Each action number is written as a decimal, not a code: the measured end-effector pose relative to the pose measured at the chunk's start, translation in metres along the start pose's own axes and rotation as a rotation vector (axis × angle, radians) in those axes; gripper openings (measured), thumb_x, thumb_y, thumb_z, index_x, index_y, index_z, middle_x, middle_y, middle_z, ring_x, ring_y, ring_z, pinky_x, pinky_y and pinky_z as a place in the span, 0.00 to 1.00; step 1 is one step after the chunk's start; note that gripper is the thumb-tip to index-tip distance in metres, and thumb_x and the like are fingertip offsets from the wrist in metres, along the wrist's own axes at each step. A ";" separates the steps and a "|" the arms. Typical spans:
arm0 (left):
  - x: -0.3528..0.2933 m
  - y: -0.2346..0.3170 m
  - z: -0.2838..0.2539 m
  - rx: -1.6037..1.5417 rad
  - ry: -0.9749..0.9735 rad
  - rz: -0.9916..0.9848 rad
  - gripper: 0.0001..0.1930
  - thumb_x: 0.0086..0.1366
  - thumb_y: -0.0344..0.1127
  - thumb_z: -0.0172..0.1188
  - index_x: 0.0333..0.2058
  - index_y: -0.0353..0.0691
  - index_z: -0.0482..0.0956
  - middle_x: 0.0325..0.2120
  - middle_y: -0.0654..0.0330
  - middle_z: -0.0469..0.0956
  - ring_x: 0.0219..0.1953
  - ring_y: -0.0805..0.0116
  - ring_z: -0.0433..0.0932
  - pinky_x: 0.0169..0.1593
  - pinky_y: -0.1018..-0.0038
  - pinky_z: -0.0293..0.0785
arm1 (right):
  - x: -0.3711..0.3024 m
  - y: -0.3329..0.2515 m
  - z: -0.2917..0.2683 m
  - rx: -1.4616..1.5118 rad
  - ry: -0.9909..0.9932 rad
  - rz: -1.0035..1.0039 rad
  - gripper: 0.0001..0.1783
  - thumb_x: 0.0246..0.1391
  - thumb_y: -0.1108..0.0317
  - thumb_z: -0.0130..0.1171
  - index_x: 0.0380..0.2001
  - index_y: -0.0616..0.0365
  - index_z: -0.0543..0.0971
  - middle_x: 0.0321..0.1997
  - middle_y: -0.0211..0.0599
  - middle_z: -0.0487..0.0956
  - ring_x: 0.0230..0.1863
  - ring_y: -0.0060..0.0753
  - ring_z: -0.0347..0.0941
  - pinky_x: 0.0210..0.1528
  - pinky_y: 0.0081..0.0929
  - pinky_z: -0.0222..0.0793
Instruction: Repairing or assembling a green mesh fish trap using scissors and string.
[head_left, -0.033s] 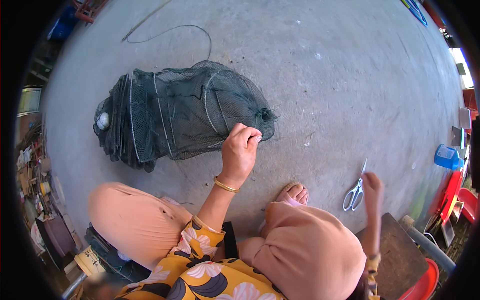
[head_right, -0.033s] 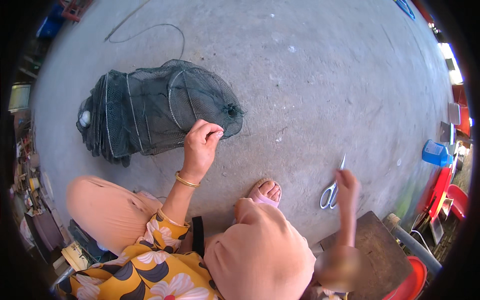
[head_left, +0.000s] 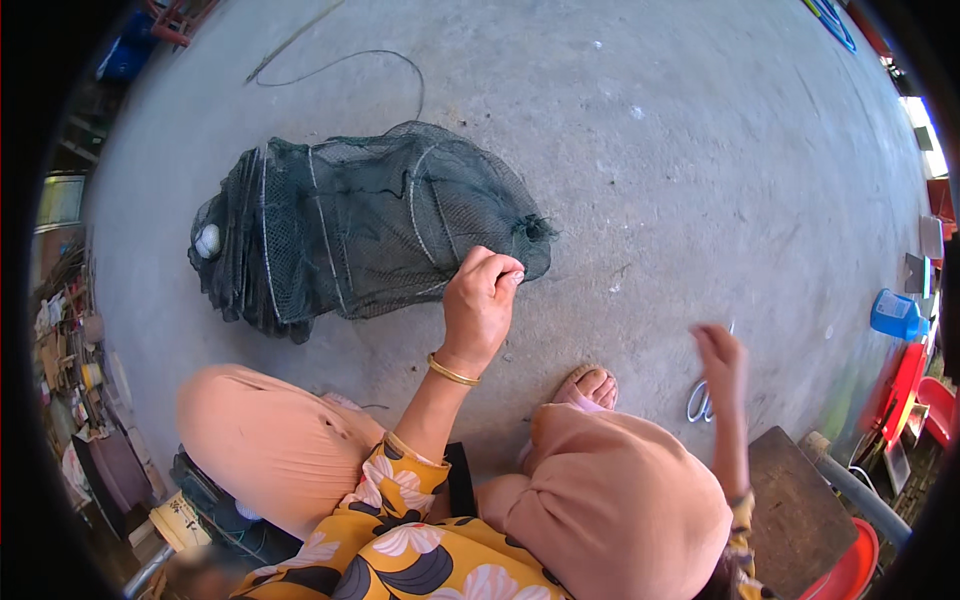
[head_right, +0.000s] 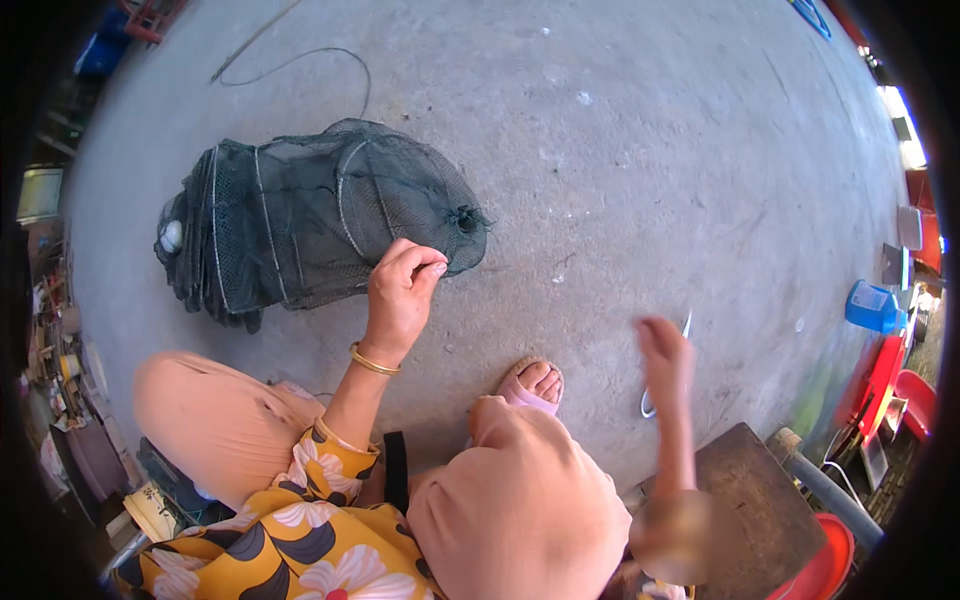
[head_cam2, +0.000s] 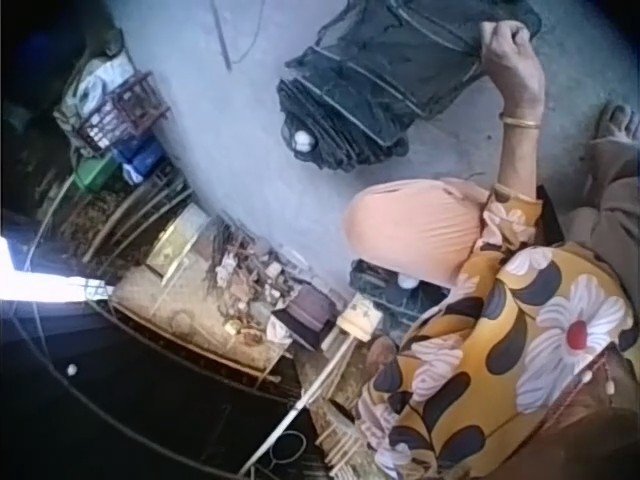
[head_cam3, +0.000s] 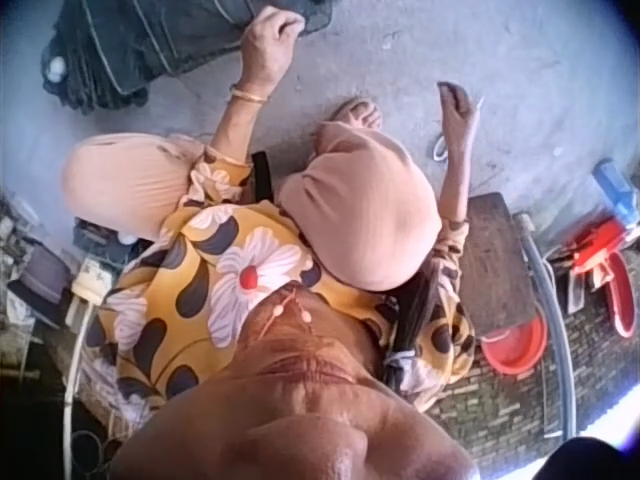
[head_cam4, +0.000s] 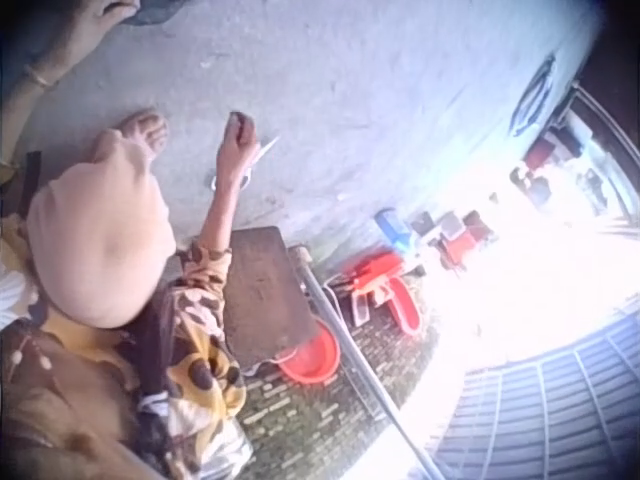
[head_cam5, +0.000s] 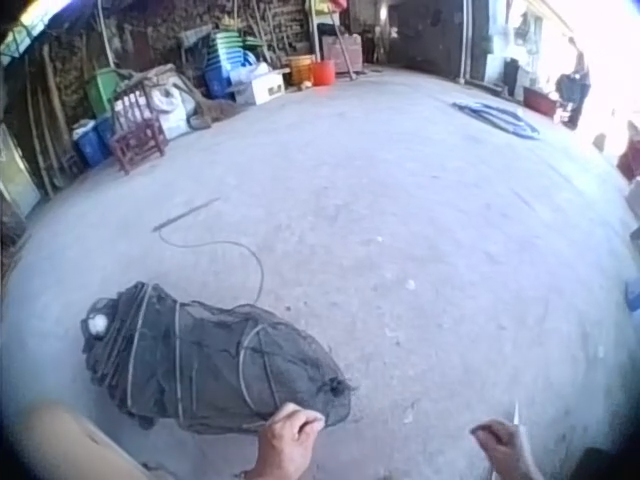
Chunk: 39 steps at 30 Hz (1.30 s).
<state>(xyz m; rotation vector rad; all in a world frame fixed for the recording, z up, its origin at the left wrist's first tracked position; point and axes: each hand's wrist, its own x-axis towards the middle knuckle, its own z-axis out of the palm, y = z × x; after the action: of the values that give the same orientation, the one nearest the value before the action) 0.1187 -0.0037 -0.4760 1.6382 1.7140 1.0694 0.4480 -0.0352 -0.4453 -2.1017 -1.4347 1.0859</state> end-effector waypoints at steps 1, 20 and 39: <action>0.001 0.002 0.001 -0.009 -0.003 0.003 0.03 0.55 0.20 0.61 0.29 0.34 0.78 0.25 0.58 0.74 0.23 0.68 0.73 0.28 0.74 0.69 | 0.016 -0.011 0.040 0.140 0.010 -0.314 0.11 0.56 0.70 0.57 0.42 0.59 0.79 0.19 0.28 0.69 0.23 0.15 0.61 0.25 0.22 0.57; -0.007 0.010 0.002 0.101 0.057 0.075 0.06 0.54 0.31 0.64 0.29 0.43 0.76 0.26 0.61 0.70 0.26 0.59 0.75 0.29 0.66 0.71 | 0.021 -0.152 0.119 1.013 -0.680 -0.066 0.14 0.63 0.64 0.50 0.25 0.59 0.74 0.22 0.24 0.71 0.21 0.14 0.59 0.22 0.17 0.55; 0.007 0.003 -0.007 0.066 -0.059 -0.110 0.05 0.53 0.23 0.63 0.31 0.31 0.78 0.27 0.57 0.78 0.27 0.72 0.76 0.32 0.77 0.72 | 0.069 -0.099 0.075 0.418 -0.131 -0.213 0.16 0.64 0.60 0.48 0.34 0.64 0.78 0.26 0.33 0.78 0.21 0.18 0.63 0.24 0.20 0.59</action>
<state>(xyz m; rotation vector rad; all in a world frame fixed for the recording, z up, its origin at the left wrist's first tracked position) 0.1132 0.0018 -0.4688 1.5787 1.7957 0.9132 0.3419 0.0592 -0.4524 -1.5777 -1.3144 1.3212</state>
